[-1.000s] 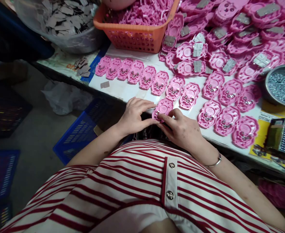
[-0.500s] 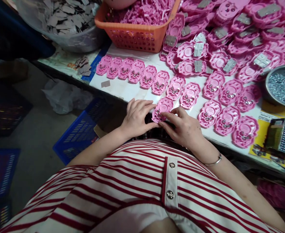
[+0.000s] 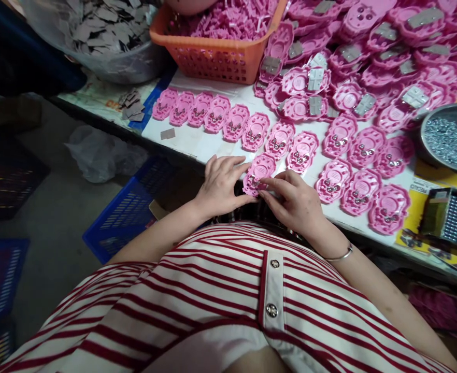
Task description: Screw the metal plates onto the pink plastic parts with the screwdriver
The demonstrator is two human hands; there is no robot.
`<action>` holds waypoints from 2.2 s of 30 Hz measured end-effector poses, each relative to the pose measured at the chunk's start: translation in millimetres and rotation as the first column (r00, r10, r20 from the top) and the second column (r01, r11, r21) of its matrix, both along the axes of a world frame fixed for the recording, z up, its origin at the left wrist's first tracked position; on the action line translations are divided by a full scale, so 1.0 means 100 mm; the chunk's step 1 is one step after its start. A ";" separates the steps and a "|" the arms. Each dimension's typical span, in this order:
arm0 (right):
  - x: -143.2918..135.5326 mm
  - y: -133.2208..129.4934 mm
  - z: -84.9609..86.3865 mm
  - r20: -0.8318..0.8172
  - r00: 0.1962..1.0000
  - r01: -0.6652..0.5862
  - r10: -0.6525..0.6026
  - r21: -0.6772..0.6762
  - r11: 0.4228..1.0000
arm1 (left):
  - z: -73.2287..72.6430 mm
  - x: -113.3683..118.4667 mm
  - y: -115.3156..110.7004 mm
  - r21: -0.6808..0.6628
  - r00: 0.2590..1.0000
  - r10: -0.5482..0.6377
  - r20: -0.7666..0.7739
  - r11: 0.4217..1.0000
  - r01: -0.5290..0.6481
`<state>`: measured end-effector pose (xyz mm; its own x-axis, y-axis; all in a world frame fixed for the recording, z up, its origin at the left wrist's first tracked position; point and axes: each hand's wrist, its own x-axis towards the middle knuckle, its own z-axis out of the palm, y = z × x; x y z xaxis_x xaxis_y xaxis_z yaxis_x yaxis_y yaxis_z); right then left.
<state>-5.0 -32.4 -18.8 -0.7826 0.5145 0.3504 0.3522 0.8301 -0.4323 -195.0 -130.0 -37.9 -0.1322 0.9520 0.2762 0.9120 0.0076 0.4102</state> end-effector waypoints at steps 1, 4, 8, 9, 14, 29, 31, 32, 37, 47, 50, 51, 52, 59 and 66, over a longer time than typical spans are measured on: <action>0.00 0.01 0.00 -0.024 1.000 -0.005 0.005 -0.011 1.000 | 0.01 0.01 0.00 0.002 1.000 0.001 0.005 1.000 -0.001; -0.02 0.02 0.02 -0.056 0.998 0.003 -0.003 0.006 1.000 | 0.04 0.03 -0.01 0.001 1.000 0.012 0.024 1.000 -0.012; -0.05 -0.01 0.10 0.024 0.999 0.042 -0.045 0.101 0.994 | 0.09 0.08 -0.03 -0.005 0.999 0.028 0.028 1.000 -0.028; -0.06 -0.02 0.13 0.046 0.998 0.046 -0.051 0.106 0.993 | 0.11 0.09 -0.03 -0.001 0.999 0.034 0.025 0.999 -0.034; -0.10 -0.08 0.20 0.114 0.989 0.092 -0.094 0.026 0.995 | 0.16 0.13 -0.05 0.047 0.998 0.065 -0.001 0.997 -0.065; -0.19 -0.17 0.24 0.175 0.967 0.208 -0.184 -0.133 0.969 | 0.19 0.20 -0.03 0.132 0.994 0.052 -0.096 0.990 -0.039; -0.20 -0.17 0.25 0.199 0.960 0.227 -0.195 -0.152 0.962 | 0.19 0.20 -0.02 0.134 0.994 0.050 -0.092 0.990 -0.037; -0.21 -0.17 0.25 0.208 0.958 0.234 -0.199 -0.160 0.959 | 0.18 0.21 -0.01 0.130 0.995 0.050 -0.087 0.991 -0.038; -0.23 -0.15 0.21 0.189 0.959 0.246 -0.213 -0.173 0.954 | 0.15 0.22 0.03 0.069 0.997 0.072 -0.015 0.995 -0.071; -0.20 -0.11 0.16 0.129 0.972 0.220 -0.197 -0.206 0.953 | 0.15 0.23 0.05 0.050 0.997 0.077 0.007 0.996 -0.077; -0.20 -0.11 0.17 0.147 0.969 0.228 -0.198 -0.224 0.948 | 0.15 0.23 0.05 0.071 0.998 0.067 -0.009 0.995 -0.066; -0.19 -0.11 0.17 0.147 0.969 0.228 -0.198 -0.225 0.947 | 0.16 0.23 0.05 0.079 0.998 0.065 -0.015 0.995 -0.064; -0.19 -0.11 0.17 0.143 0.970 0.226 -0.197 -0.223 0.948 | 0.16 0.23 0.05 0.086 0.998 0.062 -0.019 0.994 -0.060; -0.18 -0.12 0.17 0.123 0.976 0.202 -0.181 -0.186 0.962 | 0.17 0.24 0.04 0.090 0.998 0.039 -0.043 0.995 -0.035; -0.18 -0.12 0.17 0.058 0.977 0.215 -0.207 -0.216 0.953 | 0.18 0.24 0.04 0.070 0.999 0.032 -0.038 0.997 -0.029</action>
